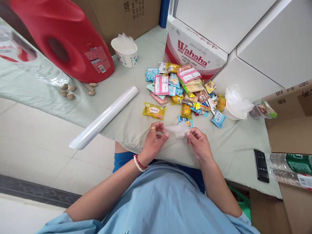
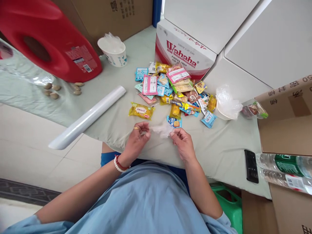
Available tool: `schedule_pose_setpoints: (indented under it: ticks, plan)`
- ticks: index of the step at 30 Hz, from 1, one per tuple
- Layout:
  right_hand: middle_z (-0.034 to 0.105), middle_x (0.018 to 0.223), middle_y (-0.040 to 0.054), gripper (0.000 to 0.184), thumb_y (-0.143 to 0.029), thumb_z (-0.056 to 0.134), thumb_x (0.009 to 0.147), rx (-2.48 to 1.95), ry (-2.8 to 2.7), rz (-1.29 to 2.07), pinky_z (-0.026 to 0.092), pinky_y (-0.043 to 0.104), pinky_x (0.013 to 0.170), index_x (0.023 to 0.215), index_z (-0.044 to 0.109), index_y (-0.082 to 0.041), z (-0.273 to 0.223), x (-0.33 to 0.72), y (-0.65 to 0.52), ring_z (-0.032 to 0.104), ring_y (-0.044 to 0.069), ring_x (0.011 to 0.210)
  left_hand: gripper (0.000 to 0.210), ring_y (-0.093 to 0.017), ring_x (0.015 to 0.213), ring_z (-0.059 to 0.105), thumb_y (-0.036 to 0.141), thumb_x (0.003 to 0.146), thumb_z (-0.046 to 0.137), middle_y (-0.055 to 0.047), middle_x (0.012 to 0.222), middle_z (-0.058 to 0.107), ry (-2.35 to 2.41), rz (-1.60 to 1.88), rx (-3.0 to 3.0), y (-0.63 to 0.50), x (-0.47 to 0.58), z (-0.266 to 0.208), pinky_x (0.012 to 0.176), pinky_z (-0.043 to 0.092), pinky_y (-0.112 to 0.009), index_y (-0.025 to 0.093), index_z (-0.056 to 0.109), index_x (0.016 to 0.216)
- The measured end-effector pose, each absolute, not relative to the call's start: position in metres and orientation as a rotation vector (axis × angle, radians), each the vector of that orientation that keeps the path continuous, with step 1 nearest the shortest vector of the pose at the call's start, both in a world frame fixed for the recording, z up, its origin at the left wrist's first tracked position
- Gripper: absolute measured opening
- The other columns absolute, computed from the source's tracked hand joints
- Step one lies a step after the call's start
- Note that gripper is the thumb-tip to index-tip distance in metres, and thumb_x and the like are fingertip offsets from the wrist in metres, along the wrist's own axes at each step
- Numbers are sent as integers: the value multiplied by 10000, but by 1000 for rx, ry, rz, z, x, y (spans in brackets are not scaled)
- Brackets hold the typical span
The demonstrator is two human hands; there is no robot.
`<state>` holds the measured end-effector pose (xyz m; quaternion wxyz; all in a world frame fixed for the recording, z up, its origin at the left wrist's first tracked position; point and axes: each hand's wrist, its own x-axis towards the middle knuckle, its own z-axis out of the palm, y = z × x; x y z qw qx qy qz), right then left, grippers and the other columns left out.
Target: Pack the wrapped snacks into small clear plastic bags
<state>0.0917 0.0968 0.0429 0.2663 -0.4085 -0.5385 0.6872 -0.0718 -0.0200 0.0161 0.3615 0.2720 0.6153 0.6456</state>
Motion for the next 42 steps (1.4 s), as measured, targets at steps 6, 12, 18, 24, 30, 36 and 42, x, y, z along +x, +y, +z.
schedule_pose_setpoints:
  ticks: [6, 12, 18, 24, 30, 36, 42]
  plan:
    - [574, 712, -33, 351, -505, 871, 786, -1047, -1419, 2000, 401, 236, 582, 794, 666, -220, 55, 98, 94, 464, 102, 608, 307, -248, 1068, 632, 458, 822, 752, -71, 1092, 676, 1647, 1526, 959, -13, -76, 19, 1002, 487, -413, 227, 708, 1020]
    - [624, 817, -2, 324, -429, 890, 766, -1004, -1161, 2108, 463, 227, 567, 754, 646, -217, 60, 117, 100, 542, 124, 684, 268, -155, 750, 575, 471, 845, 691, 7, 795, 635, 1719, 1649, 572, -11, -92, 5, 731, 471, -290, 212, 623, 834]
    - [669, 945, 33, 270, -432, 841, 831, -983, -1414, 1840, 532, 270, 704, 762, 683, -224, 51, 116, 88, 604, 153, 802, 486, -134, 571, 554, 691, 877, 620, 31, 660, 542, 1379, 1435, 464, -19, -66, 29, 485, 391, -237, 221, 529, 791]
    - [681, 1139, 83, 61, -281, 718, 942, -750, -2140, 1267, 513, 404, 967, 884, 727, -264, 60, 111, 66, 649, 231, 1067, 492, -201, 1000, 626, 623, 760, 799, -24, 1018, 617, 1234, 1515, 330, -14, -51, 47, 713, 590, -299, 221, 571, 926]
    - [723, 1062, 72, 94, -358, 704, 959, -722, -2175, 1384, 536, 386, 882, 964, 735, -270, 60, 116, 60, 673, 225, 965, 300, -128, 737, 541, 431, 742, 809, 20, 764, 618, 1388, 1579, 390, -10, -55, 33, 745, 471, -272, 186, 642, 787]
    - [712, 959, 39, 323, -529, 779, 873, -1083, -1724, 1684, 517, 288, 661, 1021, 698, -254, 44, 110, 68, 617, 177, 805, 272, -158, 842, 598, 415, 769, 825, -12, 869, 671, 1311, 1629, 487, -12, -47, 35, 833, 479, -300, 189, 685, 825]
    - [674, 780, -2, 307, -513, 810, 830, -1107, -1594, 1762, 497, 288, 663, 892, 706, -231, 37, 102, 70, 573, 146, 670, 234, -227, 1107, 608, 379, 824, 765, -76, 1167, 645, 1265, 1626, 549, -16, -42, 36, 885, 531, -323, 209, 709, 973]
